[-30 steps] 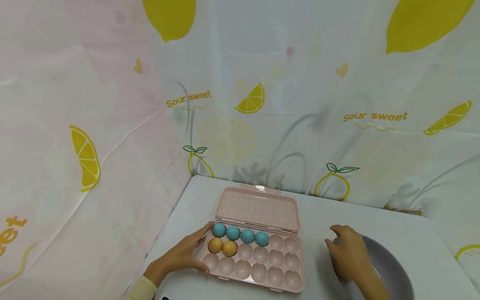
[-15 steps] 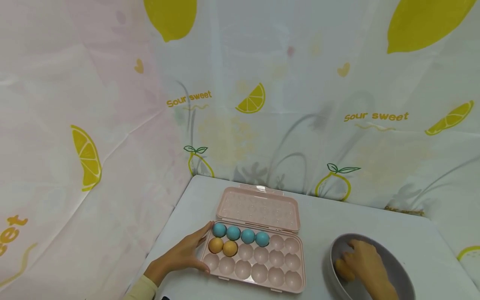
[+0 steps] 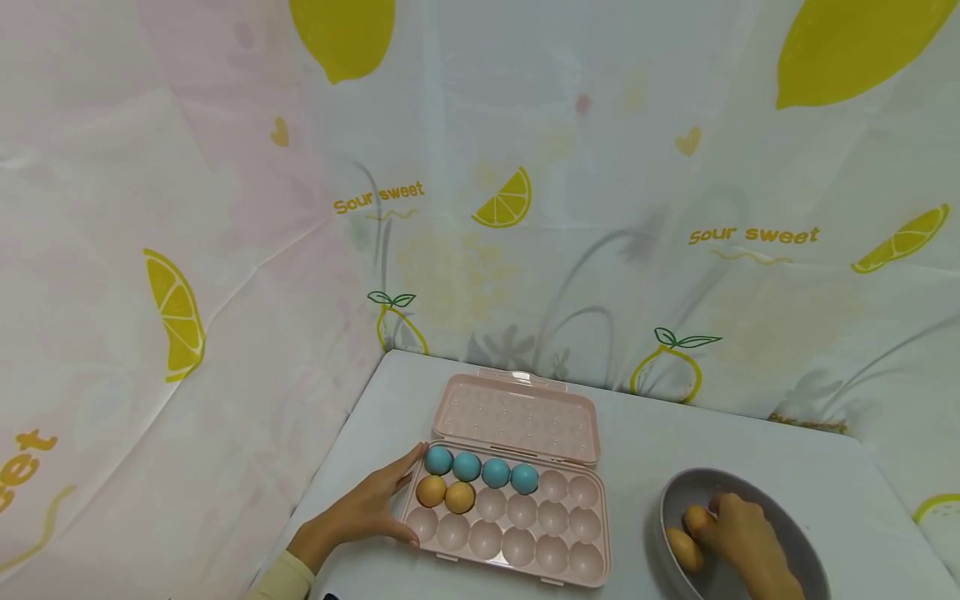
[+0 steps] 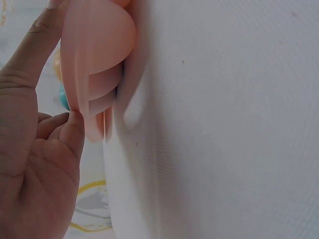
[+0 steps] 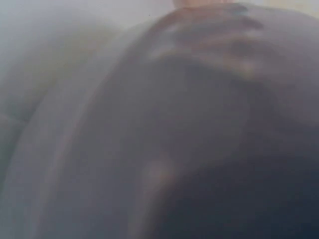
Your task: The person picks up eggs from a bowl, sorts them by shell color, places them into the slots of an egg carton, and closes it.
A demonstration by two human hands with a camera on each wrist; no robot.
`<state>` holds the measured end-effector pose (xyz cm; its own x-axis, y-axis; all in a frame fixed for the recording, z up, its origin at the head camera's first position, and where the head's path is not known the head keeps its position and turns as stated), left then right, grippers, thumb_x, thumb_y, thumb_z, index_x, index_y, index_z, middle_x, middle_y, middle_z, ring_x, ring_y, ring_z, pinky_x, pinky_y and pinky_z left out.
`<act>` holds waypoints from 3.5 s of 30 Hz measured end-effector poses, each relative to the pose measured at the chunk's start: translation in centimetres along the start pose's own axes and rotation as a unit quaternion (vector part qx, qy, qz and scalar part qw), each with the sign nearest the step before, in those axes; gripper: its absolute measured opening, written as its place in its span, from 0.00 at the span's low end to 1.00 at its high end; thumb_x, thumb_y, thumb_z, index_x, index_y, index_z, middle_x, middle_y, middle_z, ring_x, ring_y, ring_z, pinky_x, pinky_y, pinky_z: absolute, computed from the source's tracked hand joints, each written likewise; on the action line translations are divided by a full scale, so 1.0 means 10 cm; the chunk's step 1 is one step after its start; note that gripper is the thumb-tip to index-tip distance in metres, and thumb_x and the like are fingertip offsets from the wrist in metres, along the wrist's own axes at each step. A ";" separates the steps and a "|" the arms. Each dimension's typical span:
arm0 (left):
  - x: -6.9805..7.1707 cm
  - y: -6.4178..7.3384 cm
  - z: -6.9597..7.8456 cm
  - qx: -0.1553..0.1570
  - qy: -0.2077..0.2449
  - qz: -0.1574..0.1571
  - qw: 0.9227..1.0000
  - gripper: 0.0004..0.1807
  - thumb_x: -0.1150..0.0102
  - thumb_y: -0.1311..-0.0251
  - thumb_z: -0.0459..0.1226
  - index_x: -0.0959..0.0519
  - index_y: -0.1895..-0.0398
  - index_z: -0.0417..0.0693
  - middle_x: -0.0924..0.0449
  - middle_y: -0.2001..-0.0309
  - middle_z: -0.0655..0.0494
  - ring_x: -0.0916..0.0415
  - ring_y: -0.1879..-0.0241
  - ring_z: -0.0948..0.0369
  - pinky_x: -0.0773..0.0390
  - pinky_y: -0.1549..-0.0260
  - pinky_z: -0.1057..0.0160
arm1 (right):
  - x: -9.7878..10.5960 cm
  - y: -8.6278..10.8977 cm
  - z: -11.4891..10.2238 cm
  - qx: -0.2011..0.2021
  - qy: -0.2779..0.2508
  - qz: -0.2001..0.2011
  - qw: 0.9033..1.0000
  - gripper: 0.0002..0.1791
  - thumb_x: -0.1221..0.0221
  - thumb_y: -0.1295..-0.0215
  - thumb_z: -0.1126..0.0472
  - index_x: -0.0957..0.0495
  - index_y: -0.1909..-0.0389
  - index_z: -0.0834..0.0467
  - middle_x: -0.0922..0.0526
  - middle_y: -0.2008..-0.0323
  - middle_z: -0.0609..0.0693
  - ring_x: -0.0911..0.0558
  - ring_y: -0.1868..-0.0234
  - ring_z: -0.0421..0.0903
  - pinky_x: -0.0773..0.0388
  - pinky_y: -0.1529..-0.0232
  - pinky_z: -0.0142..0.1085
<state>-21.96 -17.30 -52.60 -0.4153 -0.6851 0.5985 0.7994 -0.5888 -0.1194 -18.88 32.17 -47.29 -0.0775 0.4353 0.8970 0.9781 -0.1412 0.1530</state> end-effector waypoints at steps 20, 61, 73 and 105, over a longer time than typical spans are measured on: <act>0.00 0.00 0.00 -0.011 0.024 0.000 1.000 0.72 0.19 0.69 0.48 0.57 0.23 0.39 0.56 0.24 0.42 0.55 0.26 0.49 0.35 0.35 0.58 | -0.09 -0.02 0.01 -0.016 -0.011 -0.028 0.999 0.15 0.45 0.49 0.58 0.37 0.89 0.54 0.37 0.88 0.46 0.37 0.84 0.44 0.41 0.84 0.33; 0.00 0.00 -0.02 0.003 0.007 0.000 1.000 0.73 0.19 0.69 0.50 0.57 0.23 0.39 0.55 0.24 0.43 0.53 0.26 0.50 0.35 0.35 0.63 | 0.31 0.10 -0.74 0.150 -0.063 0.141 0.976 0.25 0.32 0.45 0.64 0.22 0.46 0.68 0.17 0.58 0.66 0.14 0.62 0.58 0.16 0.60 0.52; 0.03 0.00 0.02 0.001 0.015 0.004 1.000 0.72 0.19 0.70 0.51 0.56 0.22 0.41 0.55 0.24 0.44 0.53 0.26 0.49 0.34 0.35 0.57 | 0.06 0.07 -1.19 0.227 -0.165 0.158 0.947 0.22 0.28 0.54 0.74 0.21 0.55 0.66 0.15 0.61 0.57 0.14 0.62 0.54 0.13 0.65 0.36; 0.00 0.01 -0.04 0.014 -0.007 0.008 1.000 0.72 0.20 0.70 0.52 0.55 0.23 0.40 0.55 0.24 0.45 0.52 0.26 0.50 0.35 0.35 0.60 | -0.96 0.19 -2.15 0.320 -0.263 0.062 0.908 0.24 0.29 0.54 0.76 0.22 0.54 0.64 0.16 0.56 0.56 0.15 0.57 0.52 0.14 0.60 0.33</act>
<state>-22.05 -17.52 -52.87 -0.3963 -0.6878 0.6083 0.8176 -0.5658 -0.1071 -20.39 8.57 -46.71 -0.0208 0.8399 0.5423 0.8981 0.2540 -0.3591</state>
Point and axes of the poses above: each hand's wrist, its own y-axis away from the middle knuckle, its own x-axis out of the back of the hand, z = x × y, the point moved 6 cm from there along -y, towards the middle knuckle
